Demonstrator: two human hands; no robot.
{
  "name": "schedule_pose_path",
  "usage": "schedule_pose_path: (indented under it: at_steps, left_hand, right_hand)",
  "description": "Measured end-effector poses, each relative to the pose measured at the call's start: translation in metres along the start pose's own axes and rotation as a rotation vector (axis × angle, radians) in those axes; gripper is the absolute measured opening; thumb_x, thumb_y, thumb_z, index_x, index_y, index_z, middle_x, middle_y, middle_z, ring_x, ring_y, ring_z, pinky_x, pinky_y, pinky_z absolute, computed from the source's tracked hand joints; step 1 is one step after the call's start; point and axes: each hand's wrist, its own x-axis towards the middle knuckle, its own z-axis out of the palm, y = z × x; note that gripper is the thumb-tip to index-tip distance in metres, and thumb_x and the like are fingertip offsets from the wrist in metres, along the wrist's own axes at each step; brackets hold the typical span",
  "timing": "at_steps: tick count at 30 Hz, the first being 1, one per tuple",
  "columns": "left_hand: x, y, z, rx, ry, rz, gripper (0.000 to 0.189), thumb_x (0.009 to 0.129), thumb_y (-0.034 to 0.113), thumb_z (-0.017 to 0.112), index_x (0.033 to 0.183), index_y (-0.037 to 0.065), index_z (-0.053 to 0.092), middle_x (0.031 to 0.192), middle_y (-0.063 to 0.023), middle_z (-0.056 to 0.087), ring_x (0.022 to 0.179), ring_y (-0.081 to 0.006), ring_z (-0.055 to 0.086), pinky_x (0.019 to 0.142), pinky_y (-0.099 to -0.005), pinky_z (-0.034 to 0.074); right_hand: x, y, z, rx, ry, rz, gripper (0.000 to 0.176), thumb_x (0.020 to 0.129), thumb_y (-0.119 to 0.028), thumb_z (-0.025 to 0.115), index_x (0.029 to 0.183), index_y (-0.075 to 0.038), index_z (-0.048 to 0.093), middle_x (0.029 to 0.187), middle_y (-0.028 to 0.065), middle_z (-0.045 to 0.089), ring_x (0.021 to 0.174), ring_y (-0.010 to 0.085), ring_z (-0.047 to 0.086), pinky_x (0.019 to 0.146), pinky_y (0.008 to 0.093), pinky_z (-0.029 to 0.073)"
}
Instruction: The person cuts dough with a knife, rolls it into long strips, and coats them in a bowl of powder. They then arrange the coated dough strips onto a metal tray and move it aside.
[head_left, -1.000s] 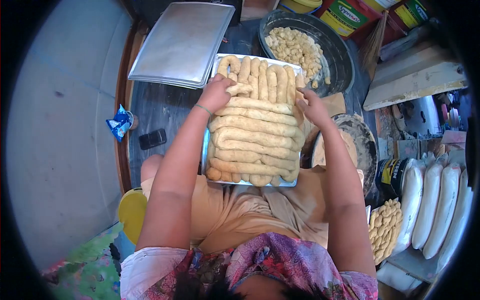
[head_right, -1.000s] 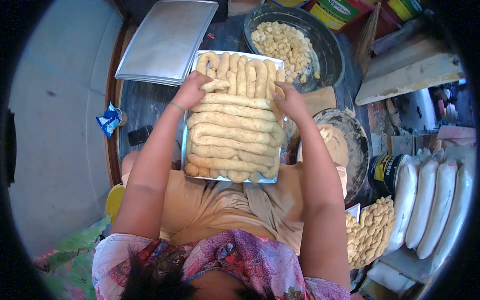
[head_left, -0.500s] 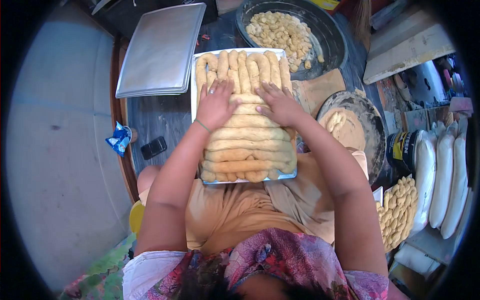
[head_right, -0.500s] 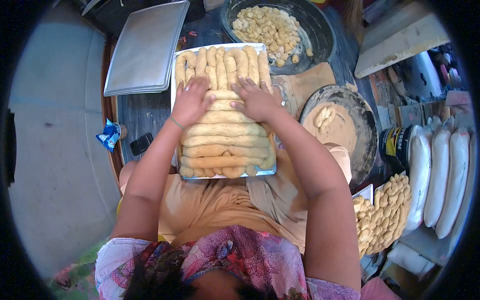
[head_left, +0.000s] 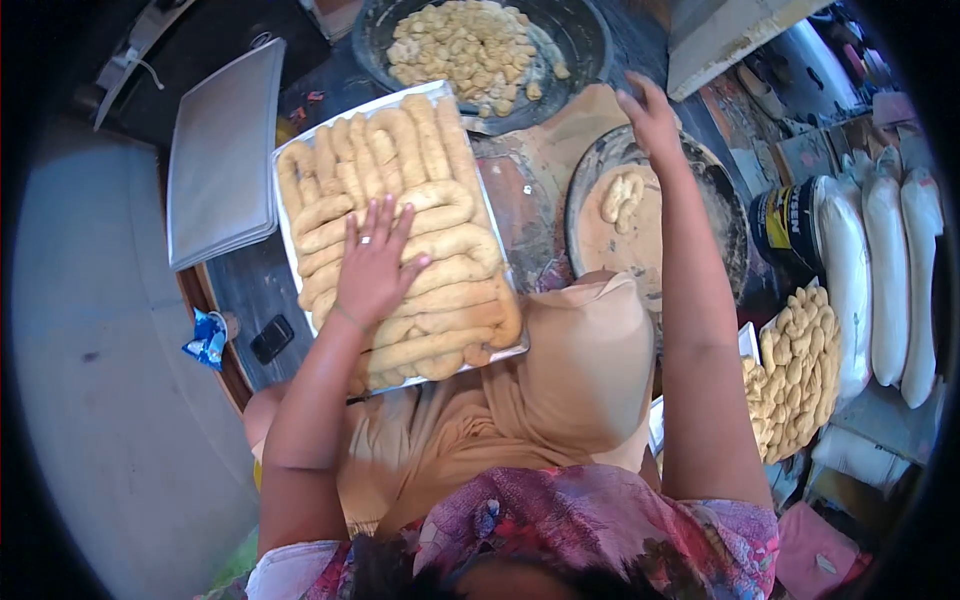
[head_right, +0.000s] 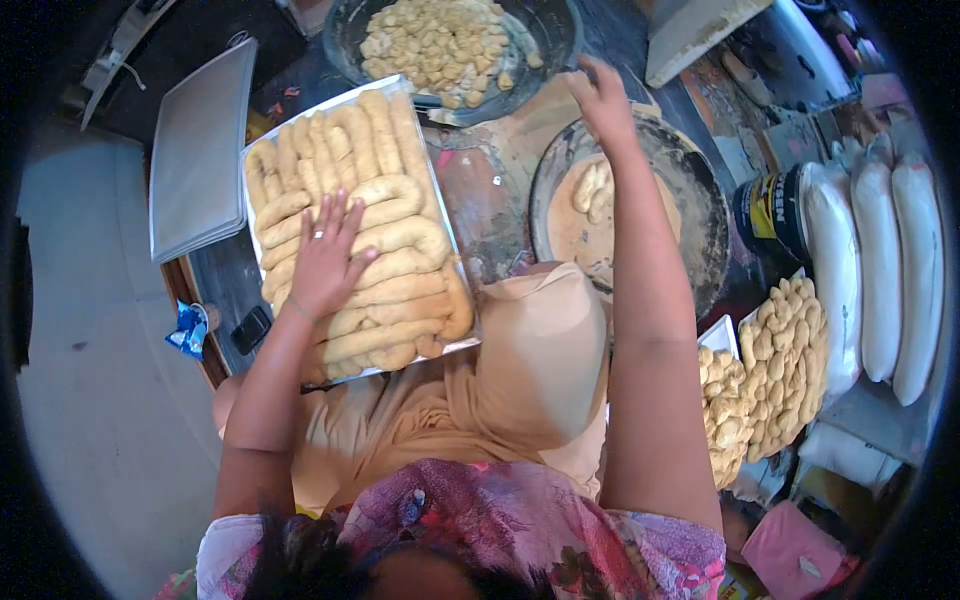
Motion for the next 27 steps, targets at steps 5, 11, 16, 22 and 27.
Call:
schedule_pose_path:
  at_steps: [5, 11, 16, 22, 27]
  left_hand:
    - [0.002, 0.002, 0.002, -0.002, 0.026, -0.017, 0.067, 0.090, 0.046, 0.047, 0.144, 0.011, 0.029, 0.150, -0.0163, 0.022, 0.139, -0.0321, 0.019, 0.113, -0.0483, 0.007]
    - [0.012, 0.017, -0.006, -0.114, -0.026, -0.033, 0.067, 0.089, 0.047, 0.048, 0.143, 0.011, 0.031, 0.151, -0.0206, 0.015, 0.140, -0.0372, 0.012, 0.112, -0.0514, 0.004]
    - [0.049, 0.097, -0.011, -0.072, -0.144, 0.149, 0.066, 0.087, 0.048, 0.053, 0.139, 0.011, 0.038, 0.152, -0.0208, 0.012, 0.140, -0.0380, 0.009, 0.112, -0.0523, 0.006]
    - [0.125, 0.200, 0.004, -0.222, -0.133, 0.278, 0.052, 0.088, 0.038, 0.054, 0.129, 0.007, 0.048, 0.141, -0.0211, 0.035, 0.135, -0.0378, 0.026, 0.110, -0.0542, 0.014]
    - [0.133, 0.249, 0.005, -0.155, -0.234, 0.453, 0.046, 0.088, 0.033, 0.053, 0.125, 0.005, 0.051, 0.132, -0.0196, 0.046, 0.129, -0.0342, 0.038, 0.110, -0.0532, 0.018]
  right_hand:
    - [-0.182, 0.276, -0.016, 0.226, -0.030, 1.039, 0.038, 0.084, -0.032, 0.054, 0.113, -0.009, 0.061, 0.103, 0.0098, 0.060, 0.089, 0.0224, 0.056, 0.076, 0.0362, 0.045]
    - [-0.359, 0.393, 0.074, -0.423, -0.629, 1.241, 0.065, 0.087, -0.051, 0.043, 0.136, -0.008, 0.041, 0.130, 0.0200, 0.050, 0.120, 0.0339, 0.049, 0.099, 0.0385, 0.039]
    - [-0.286, 0.295, 0.149, -0.154, -0.099, 1.134, 0.054, 0.087, -0.040, 0.050, 0.130, -0.007, 0.044, 0.114, 0.0194, 0.056, 0.101, 0.0320, 0.056, 0.085, 0.0392, 0.046]
    - [-0.198, 0.279, 0.133, 0.644, -0.432, 0.937, 0.036, 0.087, -0.018, 0.055, 0.119, -0.003, 0.051, 0.103, 0.0127, 0.061, 0.090, 0.0266, 0.060, 0.069, 0.0360, 0.054]
    - [-0.136, 0.332, 0.053, 0.830, 0.164, 1.003, 0.026, 0.081, -0.001, 0.047, 0.103, 0.001, 0.060, 0.088, 0.0081, 0.062, 0.072, 0.0194, 0.061, 0.060, 0.0326, 0.051]
